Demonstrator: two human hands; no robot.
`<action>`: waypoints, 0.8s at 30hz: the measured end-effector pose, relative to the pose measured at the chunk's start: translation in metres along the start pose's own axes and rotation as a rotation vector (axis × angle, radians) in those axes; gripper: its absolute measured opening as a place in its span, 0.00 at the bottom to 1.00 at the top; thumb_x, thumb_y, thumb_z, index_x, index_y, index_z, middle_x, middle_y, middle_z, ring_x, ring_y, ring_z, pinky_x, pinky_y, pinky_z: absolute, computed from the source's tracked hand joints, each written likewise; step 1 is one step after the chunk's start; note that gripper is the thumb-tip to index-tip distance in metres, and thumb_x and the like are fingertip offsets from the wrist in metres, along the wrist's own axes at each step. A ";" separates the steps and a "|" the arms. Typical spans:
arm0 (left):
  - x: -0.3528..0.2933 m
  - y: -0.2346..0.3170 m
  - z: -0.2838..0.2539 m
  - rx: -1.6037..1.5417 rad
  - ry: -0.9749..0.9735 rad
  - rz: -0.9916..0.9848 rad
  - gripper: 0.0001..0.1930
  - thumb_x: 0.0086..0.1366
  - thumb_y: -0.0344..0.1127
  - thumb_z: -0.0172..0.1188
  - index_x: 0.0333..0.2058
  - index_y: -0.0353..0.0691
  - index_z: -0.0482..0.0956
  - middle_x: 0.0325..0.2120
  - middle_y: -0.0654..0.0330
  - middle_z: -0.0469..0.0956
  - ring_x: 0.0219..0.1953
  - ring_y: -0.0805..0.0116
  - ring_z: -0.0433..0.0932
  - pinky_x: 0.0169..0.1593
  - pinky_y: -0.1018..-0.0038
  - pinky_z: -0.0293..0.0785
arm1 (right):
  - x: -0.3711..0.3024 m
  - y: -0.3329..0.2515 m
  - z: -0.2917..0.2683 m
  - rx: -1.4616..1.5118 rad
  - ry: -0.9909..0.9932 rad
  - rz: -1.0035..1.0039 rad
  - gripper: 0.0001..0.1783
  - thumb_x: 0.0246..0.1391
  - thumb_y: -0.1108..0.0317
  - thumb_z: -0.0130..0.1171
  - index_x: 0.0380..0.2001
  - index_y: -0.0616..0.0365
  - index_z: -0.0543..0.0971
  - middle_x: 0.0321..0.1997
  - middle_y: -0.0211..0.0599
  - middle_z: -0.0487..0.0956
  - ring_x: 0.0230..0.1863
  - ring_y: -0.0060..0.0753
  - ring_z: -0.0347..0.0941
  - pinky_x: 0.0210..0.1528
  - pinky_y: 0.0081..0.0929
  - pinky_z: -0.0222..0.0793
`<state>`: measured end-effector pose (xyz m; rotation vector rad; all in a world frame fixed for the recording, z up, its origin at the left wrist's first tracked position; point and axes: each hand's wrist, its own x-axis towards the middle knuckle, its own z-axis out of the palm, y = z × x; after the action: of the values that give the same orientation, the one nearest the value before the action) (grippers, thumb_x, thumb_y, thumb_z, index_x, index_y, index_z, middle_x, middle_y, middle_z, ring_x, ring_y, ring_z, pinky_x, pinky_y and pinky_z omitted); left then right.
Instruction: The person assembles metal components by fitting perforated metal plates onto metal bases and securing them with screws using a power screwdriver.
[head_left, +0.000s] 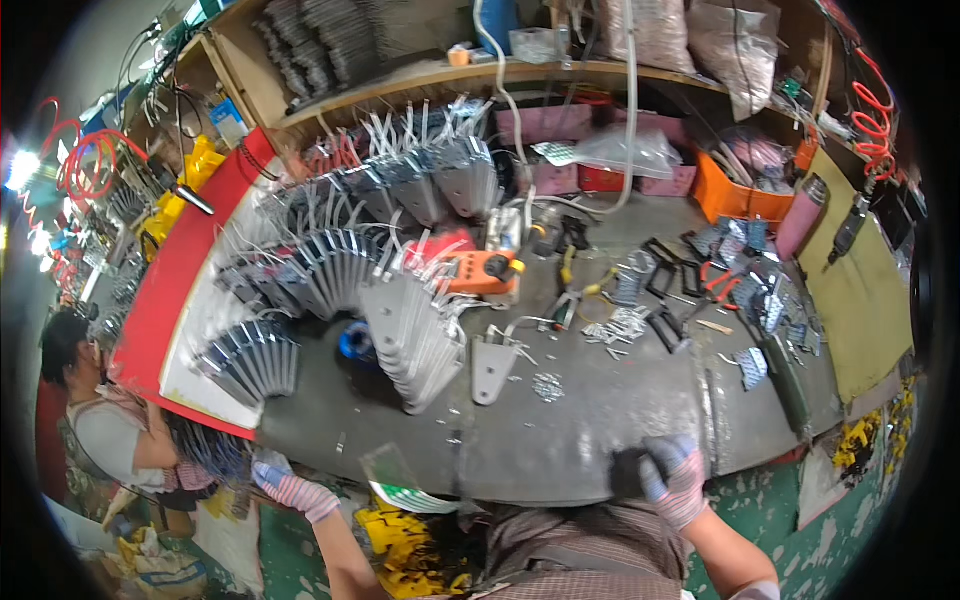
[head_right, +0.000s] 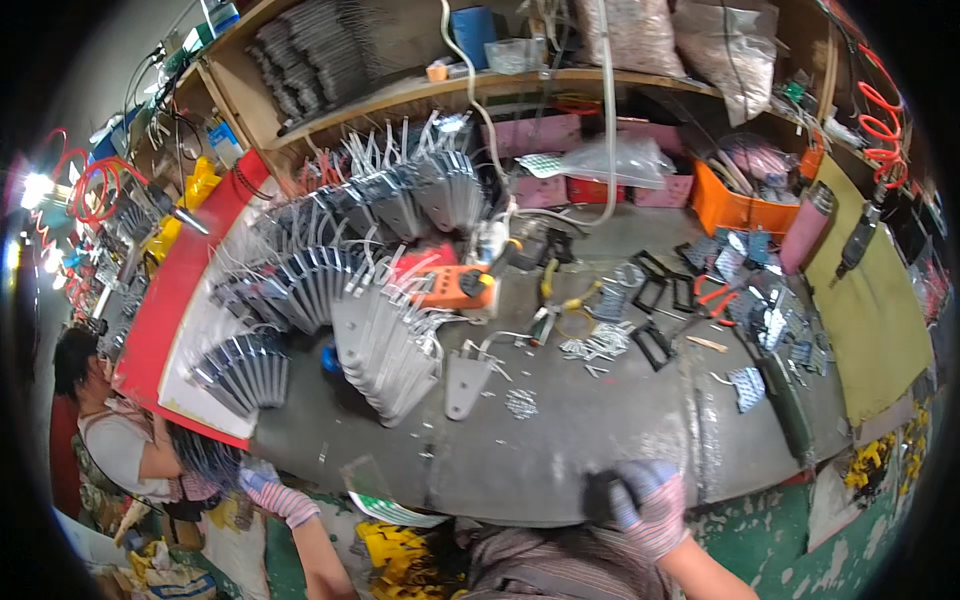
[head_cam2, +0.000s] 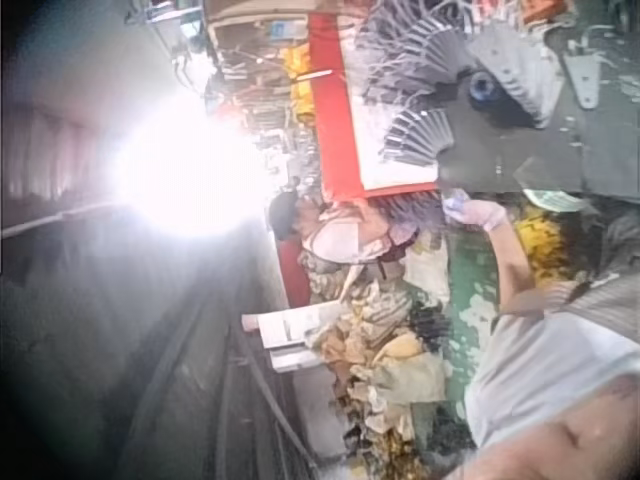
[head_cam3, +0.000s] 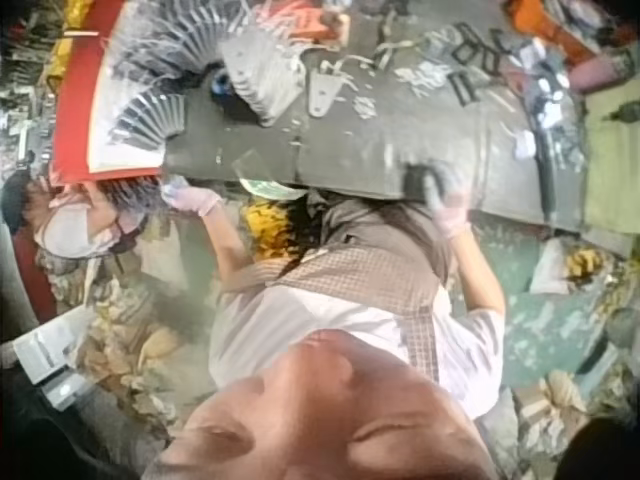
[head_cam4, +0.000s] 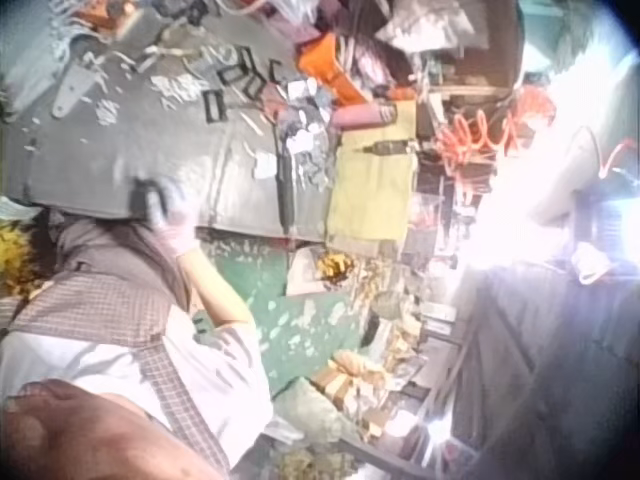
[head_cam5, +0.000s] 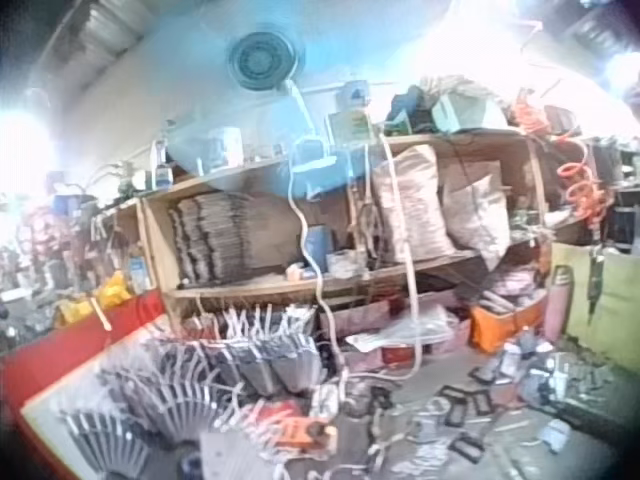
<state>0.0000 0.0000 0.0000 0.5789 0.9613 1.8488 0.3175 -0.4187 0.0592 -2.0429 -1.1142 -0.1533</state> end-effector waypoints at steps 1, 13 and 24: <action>-0.042 0.020 0.027 0.196 -0.180 0.267 0.24 0.69 0.48 0.44 0.55 0.36 0.67 0.53 0.52 0.69 0.53 0.57 0.69 0.61 0.63 0.59 | -0.013 0.016 0.000 -0.088 0.136 0.075 0.12 0.43 0.70 0.61 0.35 0.59 0.78 0.29 0.40 0.78 0.32 0.46 0.72 0.40 0.41 0.68; -0.284 -0.052 0.154 1.683 -1.011 0.573 0.23 0.55 0.51 0.63 0.43 0.42 0.73 0.45 0.50 0.75 0.50 0.52 0.72 0.53 0.62 0.67 | -0.038 0.055 -0.028 -0.123 0.221 -0.162 0.08 0.43 0.67 0.63 0.29 0.52 0.78 0.26 0.34 0.77 0.28 0.39 0.72 0.35 0.37 0.67; -0.311 -0.028 0.114 0.722 -0.915 0.167 0.17 0.57 0.28 0.65 0.42 0.37 0.67 0.38 0.58 0.73 0.37 0.68 0.71 0.43 0.70 0.71 | -0.049 0.054 -0.035 0.036 0.129 -0.017 0.06 0.46 0.65 0.62 0.28 0.54 0.80 0.26 0.37 0.77 0.30 0.43 0.73 0.33 0.38 0.68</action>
<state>0.2356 -0.2292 0.0475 1.7867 0.9071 1.0750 0.3374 -0.4920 0.0298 -1.9635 -1.0472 -0.2677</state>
